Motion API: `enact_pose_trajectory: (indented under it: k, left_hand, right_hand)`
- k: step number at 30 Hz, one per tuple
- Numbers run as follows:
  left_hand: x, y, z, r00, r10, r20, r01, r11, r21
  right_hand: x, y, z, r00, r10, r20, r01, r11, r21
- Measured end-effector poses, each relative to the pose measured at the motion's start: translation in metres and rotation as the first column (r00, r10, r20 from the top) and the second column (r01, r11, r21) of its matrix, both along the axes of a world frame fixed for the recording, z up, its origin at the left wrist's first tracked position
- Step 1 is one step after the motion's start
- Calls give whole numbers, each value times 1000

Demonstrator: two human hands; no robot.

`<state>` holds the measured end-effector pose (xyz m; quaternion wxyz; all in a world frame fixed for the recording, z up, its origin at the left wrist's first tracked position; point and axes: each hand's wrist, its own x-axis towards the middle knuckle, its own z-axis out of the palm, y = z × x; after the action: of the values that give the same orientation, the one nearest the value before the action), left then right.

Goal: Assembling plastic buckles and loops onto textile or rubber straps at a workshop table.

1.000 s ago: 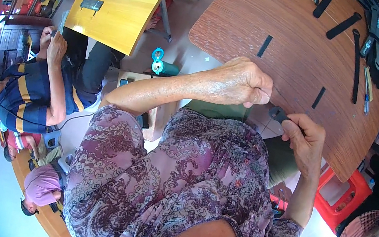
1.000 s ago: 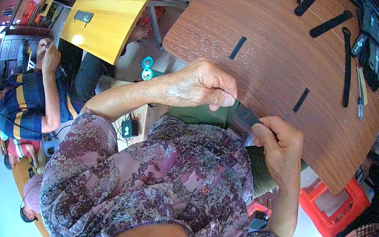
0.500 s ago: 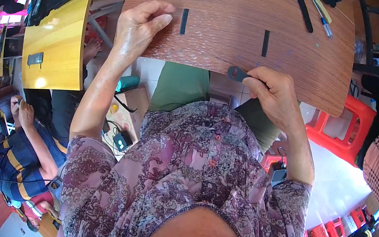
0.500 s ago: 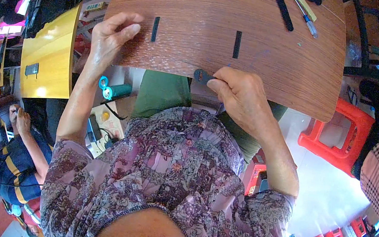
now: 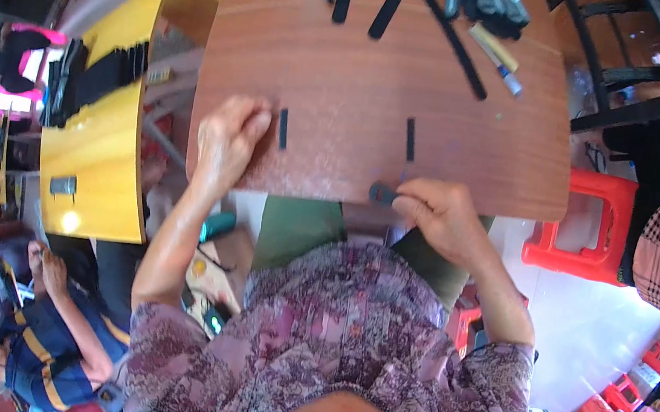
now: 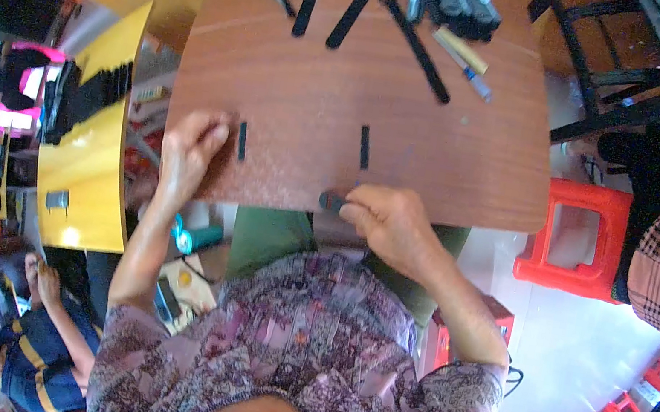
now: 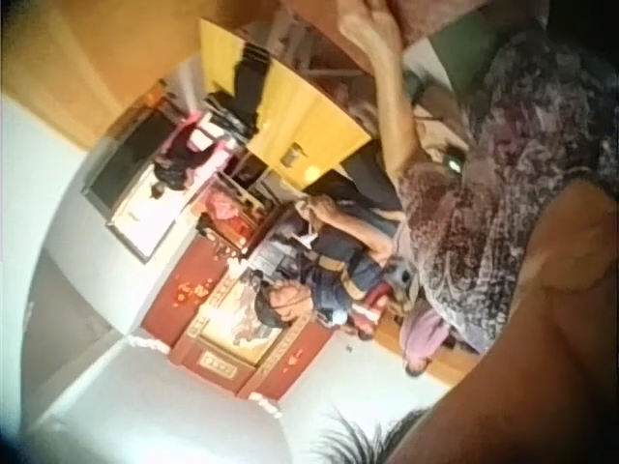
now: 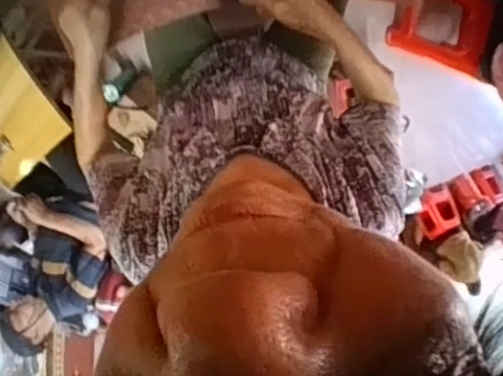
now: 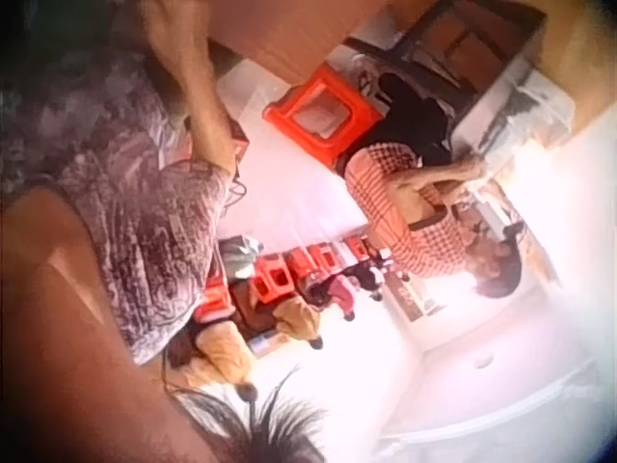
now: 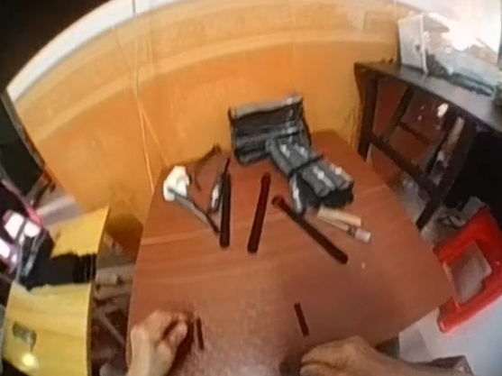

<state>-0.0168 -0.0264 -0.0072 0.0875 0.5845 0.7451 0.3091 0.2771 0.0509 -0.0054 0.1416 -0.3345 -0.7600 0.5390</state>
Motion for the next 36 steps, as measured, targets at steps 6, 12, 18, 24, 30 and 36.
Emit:
enact_pose_trajectory:
  k: [6,12,18,24,30,36]
  left_hand:
    - [17,-11,5,947,20,321,-24,1000,10]
    - [-10,16,4,962,66,265,-26,988,-151]
    - [-9,14,3,952,20,306,24,990,-138]
    - [20,-16,7,876,-286,-388,306,952,-10]
    - [22,-16,-1,665,-353,-658,396,914,-89]
    - [24,-8,3,418,-467,-779,465,847,-258]
  right_hand:
    - [-3,-2,10,1000,-11,1,11,989,-148]
    - [-1,-7,-2,999,28,-21,-28,999,-40]
    - [-9,3,5,995,-20,93,26,998,-62]
    - [-9,-2,-3,995,-44,87,47,999,-27]
    - [-10,-5,-6,998,-37,54,39,999,-20]
    - [-10,-3,-7,998,-44,39,45,999,-14]
